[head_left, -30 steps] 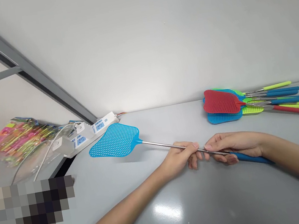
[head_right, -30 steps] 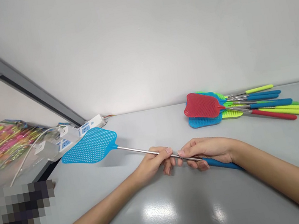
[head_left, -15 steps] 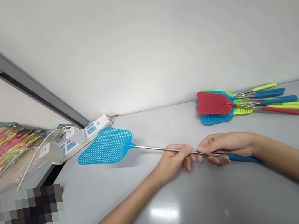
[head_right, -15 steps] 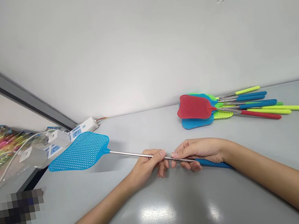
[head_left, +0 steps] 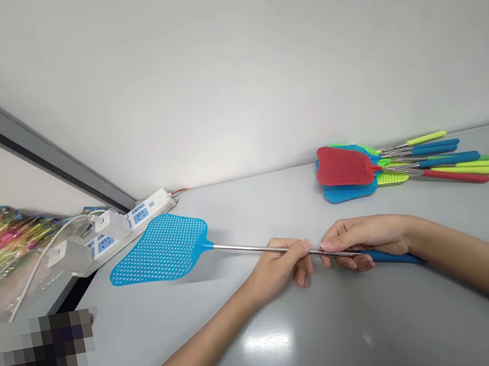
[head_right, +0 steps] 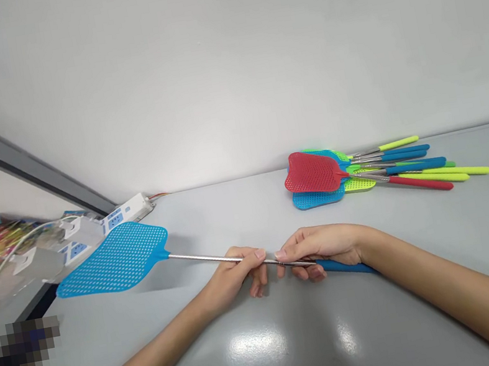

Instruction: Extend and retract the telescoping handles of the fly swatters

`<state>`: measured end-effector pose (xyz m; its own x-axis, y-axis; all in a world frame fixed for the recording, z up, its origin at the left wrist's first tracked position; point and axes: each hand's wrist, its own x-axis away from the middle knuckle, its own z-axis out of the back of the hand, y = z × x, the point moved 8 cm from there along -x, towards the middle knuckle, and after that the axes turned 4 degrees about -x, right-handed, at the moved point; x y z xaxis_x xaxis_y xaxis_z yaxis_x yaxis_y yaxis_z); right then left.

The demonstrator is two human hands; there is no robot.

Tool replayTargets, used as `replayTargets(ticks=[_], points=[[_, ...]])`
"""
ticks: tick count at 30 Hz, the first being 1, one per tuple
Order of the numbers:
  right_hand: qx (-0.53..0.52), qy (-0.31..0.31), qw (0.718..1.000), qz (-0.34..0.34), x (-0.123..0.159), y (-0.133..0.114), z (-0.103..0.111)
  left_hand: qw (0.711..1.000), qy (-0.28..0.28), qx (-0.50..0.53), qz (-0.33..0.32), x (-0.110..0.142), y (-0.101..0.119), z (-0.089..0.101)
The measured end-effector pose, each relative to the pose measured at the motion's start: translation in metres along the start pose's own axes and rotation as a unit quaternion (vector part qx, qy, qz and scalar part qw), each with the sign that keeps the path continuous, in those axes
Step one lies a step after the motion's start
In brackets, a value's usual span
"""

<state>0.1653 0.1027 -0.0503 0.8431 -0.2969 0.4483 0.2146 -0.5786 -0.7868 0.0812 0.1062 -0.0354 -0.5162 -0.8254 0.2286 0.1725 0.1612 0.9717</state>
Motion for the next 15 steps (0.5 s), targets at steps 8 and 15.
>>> replayTargets(ticks=[8, 15], points=[[0.013, -0.004, 1.000, 0.000, 0.0000, -0.0021, -0.0022, 1.000, -0.004, 0.007, 0.025, 0.0007, -0.0033, -0.0008], [0.018, -0.011, 1.000, -0.001, -0.0012, -0.0012, -0.0027, 0.999, -0.012, 0.001, 0.030, 0.0014, -0.0055, -0.0007]])
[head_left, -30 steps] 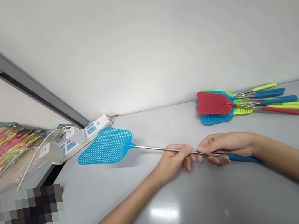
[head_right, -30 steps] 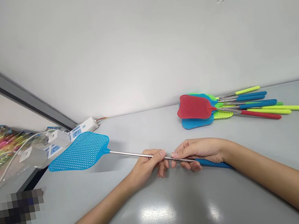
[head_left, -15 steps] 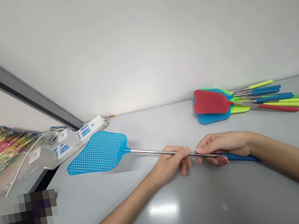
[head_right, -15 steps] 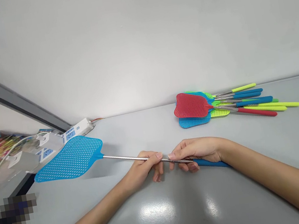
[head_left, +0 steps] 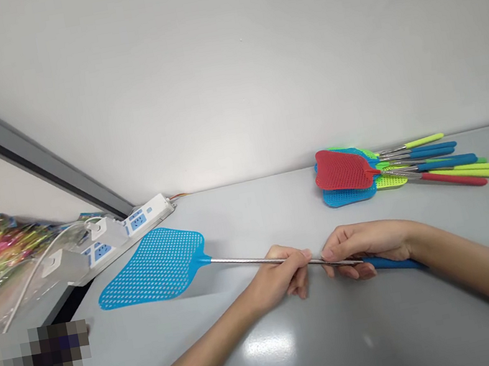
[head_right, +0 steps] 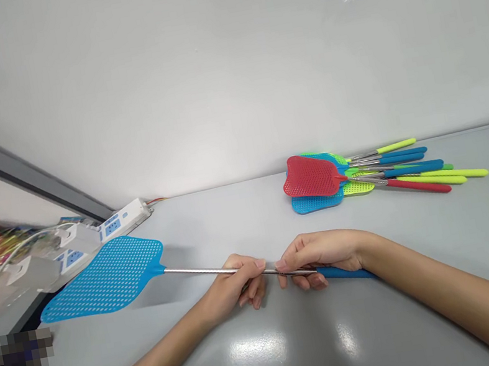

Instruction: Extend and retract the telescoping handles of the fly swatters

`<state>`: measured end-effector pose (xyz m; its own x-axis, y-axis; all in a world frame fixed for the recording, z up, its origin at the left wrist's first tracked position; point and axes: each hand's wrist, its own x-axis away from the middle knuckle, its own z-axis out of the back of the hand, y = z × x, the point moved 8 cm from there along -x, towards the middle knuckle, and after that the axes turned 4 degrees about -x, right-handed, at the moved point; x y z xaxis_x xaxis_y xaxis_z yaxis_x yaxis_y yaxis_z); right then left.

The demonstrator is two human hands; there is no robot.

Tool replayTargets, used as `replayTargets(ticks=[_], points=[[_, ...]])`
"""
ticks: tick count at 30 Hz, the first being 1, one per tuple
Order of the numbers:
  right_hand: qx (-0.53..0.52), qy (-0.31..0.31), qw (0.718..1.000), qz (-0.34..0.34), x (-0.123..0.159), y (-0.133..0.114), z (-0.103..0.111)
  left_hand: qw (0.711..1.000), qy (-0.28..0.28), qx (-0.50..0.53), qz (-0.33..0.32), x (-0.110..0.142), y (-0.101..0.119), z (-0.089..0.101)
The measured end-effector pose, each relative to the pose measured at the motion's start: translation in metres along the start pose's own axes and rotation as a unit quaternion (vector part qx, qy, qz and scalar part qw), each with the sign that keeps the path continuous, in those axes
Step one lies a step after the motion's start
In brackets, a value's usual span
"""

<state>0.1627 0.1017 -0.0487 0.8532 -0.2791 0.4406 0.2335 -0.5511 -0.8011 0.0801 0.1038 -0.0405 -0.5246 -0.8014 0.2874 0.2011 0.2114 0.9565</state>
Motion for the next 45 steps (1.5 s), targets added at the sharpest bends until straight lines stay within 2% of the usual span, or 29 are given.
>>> replayTargets(ticks=[16, 35, 45], points=[[-0.036, -0.006, 0.999, -0.006, 0.0005, 0.0017, -0.0004, 0.999, -0.035, 0.032, -0.017, -0.0014, 0.0053, 0.0005], [-0.046, 0.001, 0.999, -0.009, -0.0002, 0.0030, 0.0009, 0.998, -0.043, 0.044, -0.033, -0.0026, 0.0056, 0.0008], [-0.039, -0.004, 0.999, -0.009, -0.0010, 0.0029, 0.0001, 0.995, -0.043, 0.083, -0.032, -0.0040, 0.0007, 0.0015]])
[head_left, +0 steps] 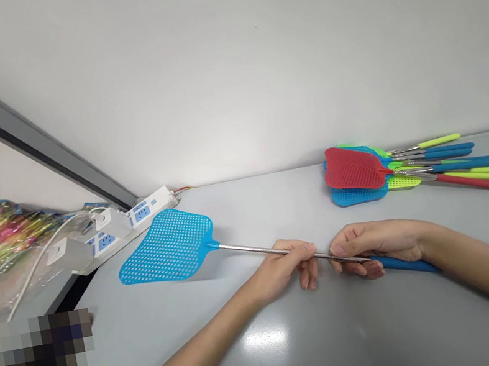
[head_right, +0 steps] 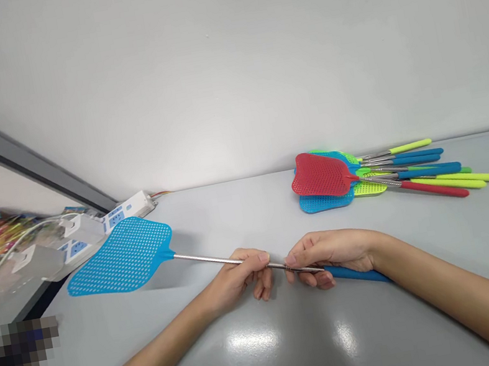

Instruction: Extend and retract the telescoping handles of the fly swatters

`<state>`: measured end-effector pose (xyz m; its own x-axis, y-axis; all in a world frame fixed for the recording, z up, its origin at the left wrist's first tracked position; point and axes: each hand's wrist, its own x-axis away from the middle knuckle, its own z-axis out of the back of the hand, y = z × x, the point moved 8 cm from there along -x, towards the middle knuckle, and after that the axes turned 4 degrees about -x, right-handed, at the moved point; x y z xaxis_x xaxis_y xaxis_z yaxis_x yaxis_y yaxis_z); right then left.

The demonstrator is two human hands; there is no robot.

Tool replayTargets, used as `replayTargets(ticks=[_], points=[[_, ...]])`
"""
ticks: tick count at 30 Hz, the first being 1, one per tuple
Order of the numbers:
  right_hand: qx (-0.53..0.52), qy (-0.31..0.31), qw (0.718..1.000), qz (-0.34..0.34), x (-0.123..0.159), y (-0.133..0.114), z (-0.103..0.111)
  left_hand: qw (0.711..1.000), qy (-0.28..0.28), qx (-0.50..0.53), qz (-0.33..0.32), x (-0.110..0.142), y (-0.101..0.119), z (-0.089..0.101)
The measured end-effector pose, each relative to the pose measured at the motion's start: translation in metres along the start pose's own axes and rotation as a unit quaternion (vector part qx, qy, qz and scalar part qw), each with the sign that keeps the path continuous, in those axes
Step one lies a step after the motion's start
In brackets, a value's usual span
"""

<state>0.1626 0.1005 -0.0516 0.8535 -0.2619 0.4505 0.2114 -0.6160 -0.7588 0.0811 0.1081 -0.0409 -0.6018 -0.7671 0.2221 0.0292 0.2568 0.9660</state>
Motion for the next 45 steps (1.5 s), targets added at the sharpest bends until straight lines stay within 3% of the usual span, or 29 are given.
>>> replayTargets(ticks=[20, 29, 36, 45], points=[[0.137, 0.033, 0.990, 0.001, 0.007, -0.011, -0.007, 1.000, -0.003, 0.003, 0.008, 0.000, 0.001, -0.003], [0.033, 0.023, 0.999, -0.009, 0.007, -0.007, -0.020, 1.000, -0.011, 0.008, 0.018, 0.004, -0.002, -0.008], [0.062, 0.017, 0.998, -0.010, 0.009, -0.009, -0.011, 0.996, -0.053, 0.023, 0.073, 0.003, 0.000, -0.007], [0.128, 0.056, 0.989, -0.041, 0.012, -0.008, -0.001, 0.994, -0.051, -0.009, 0.092, 0.004, 0.002, -0.005]])
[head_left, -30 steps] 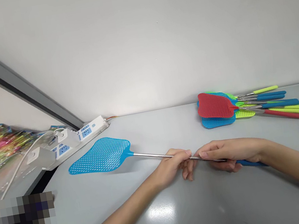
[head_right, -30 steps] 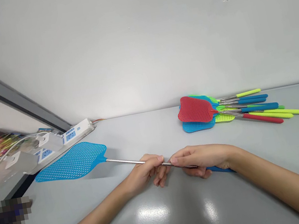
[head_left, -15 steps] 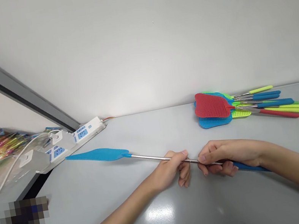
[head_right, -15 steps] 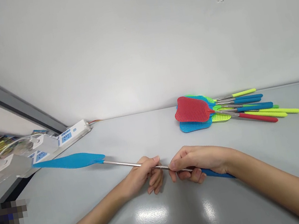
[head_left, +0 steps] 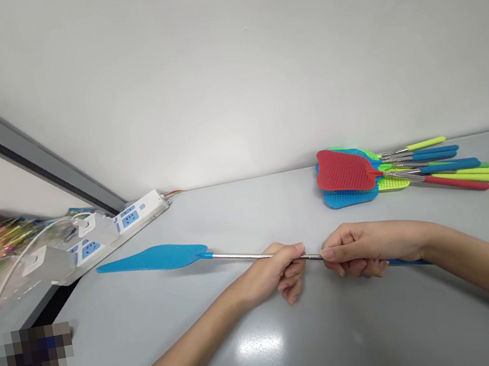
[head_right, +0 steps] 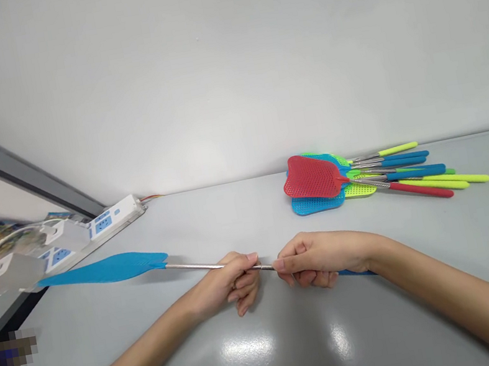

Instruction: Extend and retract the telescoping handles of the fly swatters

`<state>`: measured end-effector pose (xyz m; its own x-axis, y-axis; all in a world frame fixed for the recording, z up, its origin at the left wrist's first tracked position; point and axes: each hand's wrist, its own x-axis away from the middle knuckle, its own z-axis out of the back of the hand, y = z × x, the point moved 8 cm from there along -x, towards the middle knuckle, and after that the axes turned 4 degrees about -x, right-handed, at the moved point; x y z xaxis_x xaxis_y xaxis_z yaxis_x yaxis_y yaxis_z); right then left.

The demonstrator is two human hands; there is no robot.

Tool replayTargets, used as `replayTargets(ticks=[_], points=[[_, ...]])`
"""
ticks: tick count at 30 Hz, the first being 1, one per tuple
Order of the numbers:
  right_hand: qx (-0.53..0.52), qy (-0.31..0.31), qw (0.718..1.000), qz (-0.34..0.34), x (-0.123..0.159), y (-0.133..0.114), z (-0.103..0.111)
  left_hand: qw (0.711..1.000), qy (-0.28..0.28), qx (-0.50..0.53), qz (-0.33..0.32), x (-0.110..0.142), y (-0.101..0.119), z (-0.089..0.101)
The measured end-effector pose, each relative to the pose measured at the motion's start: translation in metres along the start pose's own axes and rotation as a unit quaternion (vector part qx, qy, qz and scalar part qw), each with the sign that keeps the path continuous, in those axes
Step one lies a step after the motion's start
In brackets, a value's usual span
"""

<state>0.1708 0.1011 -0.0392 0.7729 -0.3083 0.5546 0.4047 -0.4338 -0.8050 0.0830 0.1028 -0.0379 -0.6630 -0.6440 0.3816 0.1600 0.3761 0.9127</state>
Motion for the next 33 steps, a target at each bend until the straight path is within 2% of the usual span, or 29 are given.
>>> replayTargets(ticks=[17, 33], points=[[0.008, -0.020, 1.000, 0.007, 0.001, -0.001, 0.005, 0.999, 0.010, -0.034, -0.014, 0.004, 0.010, 0.012], [0.006, -0.010, 1.000, 0.010, 0.002, 0.003, 0.021, 0.998, 0.038, -0.056, -0.010, 0.007, 0.006, 0.034]])
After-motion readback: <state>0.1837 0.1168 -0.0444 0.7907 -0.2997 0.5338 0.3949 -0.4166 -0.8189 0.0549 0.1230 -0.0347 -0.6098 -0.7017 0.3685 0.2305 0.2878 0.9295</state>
